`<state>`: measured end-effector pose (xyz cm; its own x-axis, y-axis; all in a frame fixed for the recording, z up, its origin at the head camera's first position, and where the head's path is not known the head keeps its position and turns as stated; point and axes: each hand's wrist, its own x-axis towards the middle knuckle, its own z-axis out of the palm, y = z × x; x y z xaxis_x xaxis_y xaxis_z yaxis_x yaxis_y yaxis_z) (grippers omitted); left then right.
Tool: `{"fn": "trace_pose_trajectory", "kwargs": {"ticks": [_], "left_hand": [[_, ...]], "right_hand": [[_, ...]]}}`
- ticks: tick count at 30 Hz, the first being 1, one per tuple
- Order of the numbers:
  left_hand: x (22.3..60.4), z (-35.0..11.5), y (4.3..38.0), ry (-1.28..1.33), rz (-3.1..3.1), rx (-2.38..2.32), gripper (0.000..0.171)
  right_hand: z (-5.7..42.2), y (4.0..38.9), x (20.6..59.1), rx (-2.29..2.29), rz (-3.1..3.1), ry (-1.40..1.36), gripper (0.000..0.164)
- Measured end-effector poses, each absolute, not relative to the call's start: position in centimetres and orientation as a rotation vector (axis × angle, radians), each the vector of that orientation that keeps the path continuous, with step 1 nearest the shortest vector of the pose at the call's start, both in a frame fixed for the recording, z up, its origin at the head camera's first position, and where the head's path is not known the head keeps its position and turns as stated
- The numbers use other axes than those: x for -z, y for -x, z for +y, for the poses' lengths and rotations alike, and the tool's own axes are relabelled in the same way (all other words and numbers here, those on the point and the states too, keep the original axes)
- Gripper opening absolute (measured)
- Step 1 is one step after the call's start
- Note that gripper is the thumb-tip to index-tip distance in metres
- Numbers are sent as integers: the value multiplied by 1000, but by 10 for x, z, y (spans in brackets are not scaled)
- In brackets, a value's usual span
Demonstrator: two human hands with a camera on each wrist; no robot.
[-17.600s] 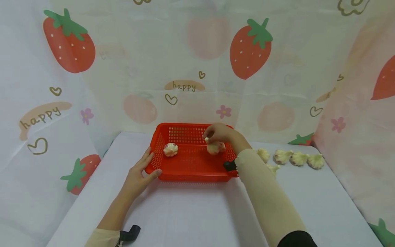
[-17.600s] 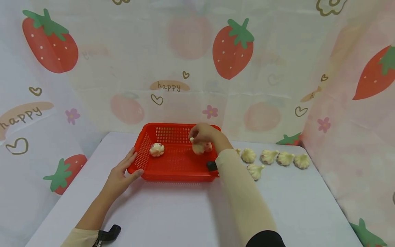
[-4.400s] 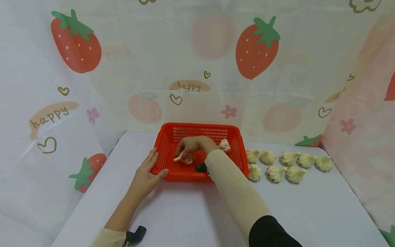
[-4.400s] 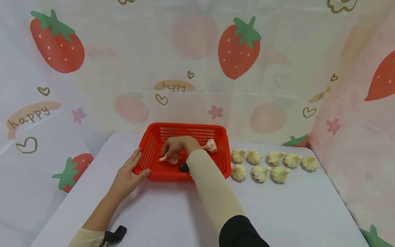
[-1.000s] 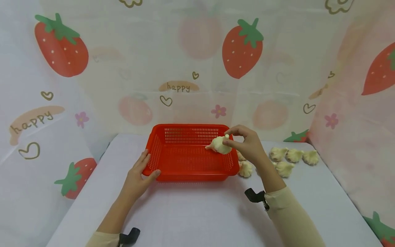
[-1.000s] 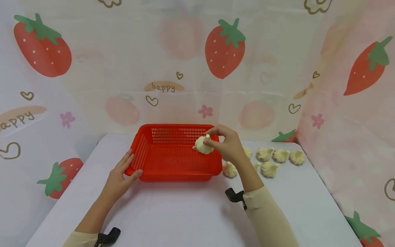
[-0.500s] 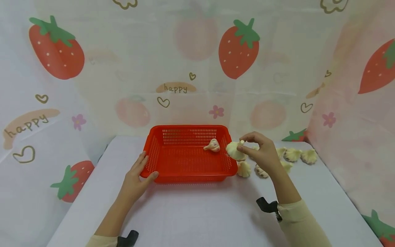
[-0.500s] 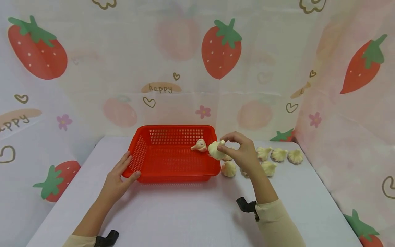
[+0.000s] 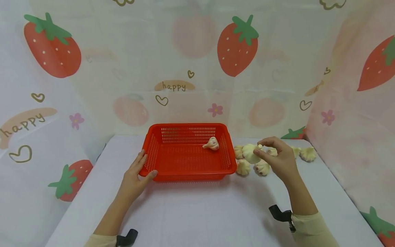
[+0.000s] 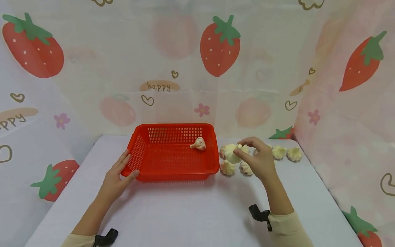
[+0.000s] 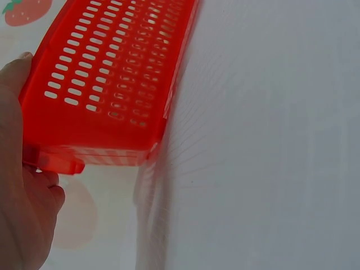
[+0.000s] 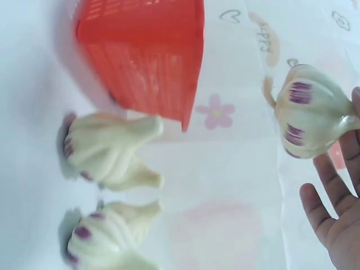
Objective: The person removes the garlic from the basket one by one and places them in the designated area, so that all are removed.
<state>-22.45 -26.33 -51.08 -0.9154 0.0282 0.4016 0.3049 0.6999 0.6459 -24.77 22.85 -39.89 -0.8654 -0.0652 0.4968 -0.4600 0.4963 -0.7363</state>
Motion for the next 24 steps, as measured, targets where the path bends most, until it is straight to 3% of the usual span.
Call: {"fn": "trace_pose_trajectory", "kwargs": {"ticks": [24], "left_hand": [[508, -262, 222, 270, -2542, 1046, 86]], "right_hand": [[294, 237, 417, -1196, -2372, -218, 31]]}}
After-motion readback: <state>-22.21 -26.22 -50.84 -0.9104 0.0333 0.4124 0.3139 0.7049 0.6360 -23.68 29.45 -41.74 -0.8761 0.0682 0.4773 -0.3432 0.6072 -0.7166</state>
